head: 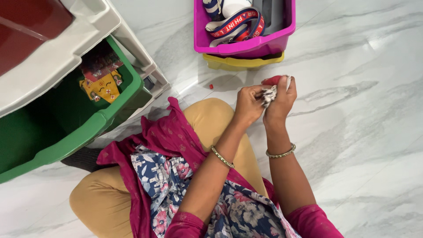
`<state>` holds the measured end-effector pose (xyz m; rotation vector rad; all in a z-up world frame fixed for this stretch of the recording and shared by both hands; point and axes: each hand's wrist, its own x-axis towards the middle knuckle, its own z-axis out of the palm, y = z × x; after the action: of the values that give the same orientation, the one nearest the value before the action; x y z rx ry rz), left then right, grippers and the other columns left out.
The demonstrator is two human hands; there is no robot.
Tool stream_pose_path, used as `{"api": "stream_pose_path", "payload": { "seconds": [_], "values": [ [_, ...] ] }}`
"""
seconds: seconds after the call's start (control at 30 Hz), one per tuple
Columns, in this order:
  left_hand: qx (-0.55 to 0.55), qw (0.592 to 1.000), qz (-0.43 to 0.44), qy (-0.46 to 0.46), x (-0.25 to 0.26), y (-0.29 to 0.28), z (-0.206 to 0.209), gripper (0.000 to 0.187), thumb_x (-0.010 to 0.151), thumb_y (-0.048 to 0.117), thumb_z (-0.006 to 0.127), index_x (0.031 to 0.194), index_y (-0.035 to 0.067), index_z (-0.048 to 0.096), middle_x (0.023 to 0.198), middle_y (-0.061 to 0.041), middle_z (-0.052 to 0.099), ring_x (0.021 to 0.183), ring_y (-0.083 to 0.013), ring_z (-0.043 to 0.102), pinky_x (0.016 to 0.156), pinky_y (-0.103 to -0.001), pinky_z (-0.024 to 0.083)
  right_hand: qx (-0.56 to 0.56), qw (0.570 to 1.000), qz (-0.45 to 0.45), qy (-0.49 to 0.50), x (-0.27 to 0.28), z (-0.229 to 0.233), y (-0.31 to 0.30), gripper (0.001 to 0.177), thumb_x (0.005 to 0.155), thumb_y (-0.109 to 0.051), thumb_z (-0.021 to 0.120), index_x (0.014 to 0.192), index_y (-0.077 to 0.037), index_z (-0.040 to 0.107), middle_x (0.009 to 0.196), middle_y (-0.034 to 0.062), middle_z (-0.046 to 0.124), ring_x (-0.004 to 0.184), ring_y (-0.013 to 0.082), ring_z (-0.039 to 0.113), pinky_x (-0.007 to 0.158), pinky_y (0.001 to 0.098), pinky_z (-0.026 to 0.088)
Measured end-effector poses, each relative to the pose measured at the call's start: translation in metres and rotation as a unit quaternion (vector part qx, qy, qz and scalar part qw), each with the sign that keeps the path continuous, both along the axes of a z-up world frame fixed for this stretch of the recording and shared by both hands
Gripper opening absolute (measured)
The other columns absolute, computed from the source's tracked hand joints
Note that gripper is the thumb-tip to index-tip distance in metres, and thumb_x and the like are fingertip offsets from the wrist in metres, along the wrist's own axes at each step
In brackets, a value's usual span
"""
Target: The person wipes the inside of a red plastic drawer with a cloth, places it into a white storage unit, then wipes a stack of orange folders and places them inside. They pick up small items from the floor, wipe them, and place them into a green drawer. Finally, they remove items from a yellow drawer, wipe the drawer, and prepare to return the items.
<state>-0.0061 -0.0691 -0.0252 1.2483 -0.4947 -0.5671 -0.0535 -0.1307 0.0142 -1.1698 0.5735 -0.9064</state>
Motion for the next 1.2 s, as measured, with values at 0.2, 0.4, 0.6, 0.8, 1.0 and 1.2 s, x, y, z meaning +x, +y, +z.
{"api": "stream_pose_path", "payload": {
  "seconds": [0.2,0.4,0.6,0.8,1.0,1.2],
  "values": [
    [-0.034,0.989,-0.011,0.141,0.0,-0.005,-0.009,0.024,0.093,0.01,0.076,0.112,-0.005,0.075,0.095,-0.012,0.078,0.083,-0.0097,0.071,0.074,-0.024,0.058,0.292,0.945,0.01,-0.149,-0.003,-0.002,-0.018,0.038,0.102,-0.04,0.051,0.098,-0.003,0.06,0.091,0.012,0.068,0.083,0.0231,0.066,0.074,0.0351,0.055],
    [-0.094,0.972,-0.01,0.217,0.002,-0.008,-0.029,0.027,0.094,0.009,0.075,0.116,-0.006,0.076,0.098,-0.01,0.076,0.08,-0.0086,0.065,0.069,-0.024,0.053,-0.142,0.989,-0.035,-0.011,0.007,-0.007,0.02,0.033,0.113,-0.035,0.056,0.118,-0.003,0.05,0.107,0.0105,0.061,0.101,0.0201,0.062,0.092,0.0333,0.054],
    [-0.011,0.997,-0.022,0.08,0.003,-0.004,-0.019,0.029,0.091,0.009,0.074,0.115,-0.006,0.077,0.096,-0.009,0.079,0.083,-0.0083,0.067,0.077,-0.024,0.056,0.083,0.989,-0.014,-0.118,0.006,-0.013,0.006,0.033,0.109,-0.036,0.052,0.105,-0.003,0.052,0.09,0.0142,0.063,0.085,0.0273,0.066,0.08,0.0413,0.058],
    [-0.036,0.993,0.011,0.112,0.004,0.001,0.003,0.026,0.095,0.013,0.074,0.116,-0.001,0.075,0.103,-0.007,0.078,0.092,-0.0086,0.069,0.086,-0.026,0.057,0.174,0.98,-0.053,-0.074,0.004,-0.003,-0.012,0.023,0.103,-0.014,0.056,0.116,0.004,0.058,0.106,0.0164,0.069,0.104,0.0253,0.07,0.09,0.039,0.06],
    [-0.011,0.996,0.07,0.058,0.003,0.003,0.009,0.024,0.097,0.009,0.071,0.119,-0.001,0.076,0.097,-0.007,0.072,0.086,-0.0122,0.065,0.078,-0.028,0.054,-0.131,0.988,-0.04,0.077,-0.02,0.022,0.013,0.029,0.091,0.007,0.06,0.12,0.005,0.063,0.116,0.0098,0.067,0.105,0.0129,0.064,0.091,0.0265,0.054],
    [-0.05,0.992,0.093,0.065,-0.007,0.028,0.036,0.028,0.095,0.007,0.075,0.121,-0.003,0.073,0.098,-0.008,0.074,0.086,-0.0112,0.067,0.078,-0.026,0.055,-0.086,0.995,0.023,0.052,-0.025,0.036,0.023,0.017,0.099,0.0,0.068,0.116,0.003,0.066,0.105,0.0069,0.068,0.089,0.0095,0.065,0.08,0.0241,0.056]
  ]
}}
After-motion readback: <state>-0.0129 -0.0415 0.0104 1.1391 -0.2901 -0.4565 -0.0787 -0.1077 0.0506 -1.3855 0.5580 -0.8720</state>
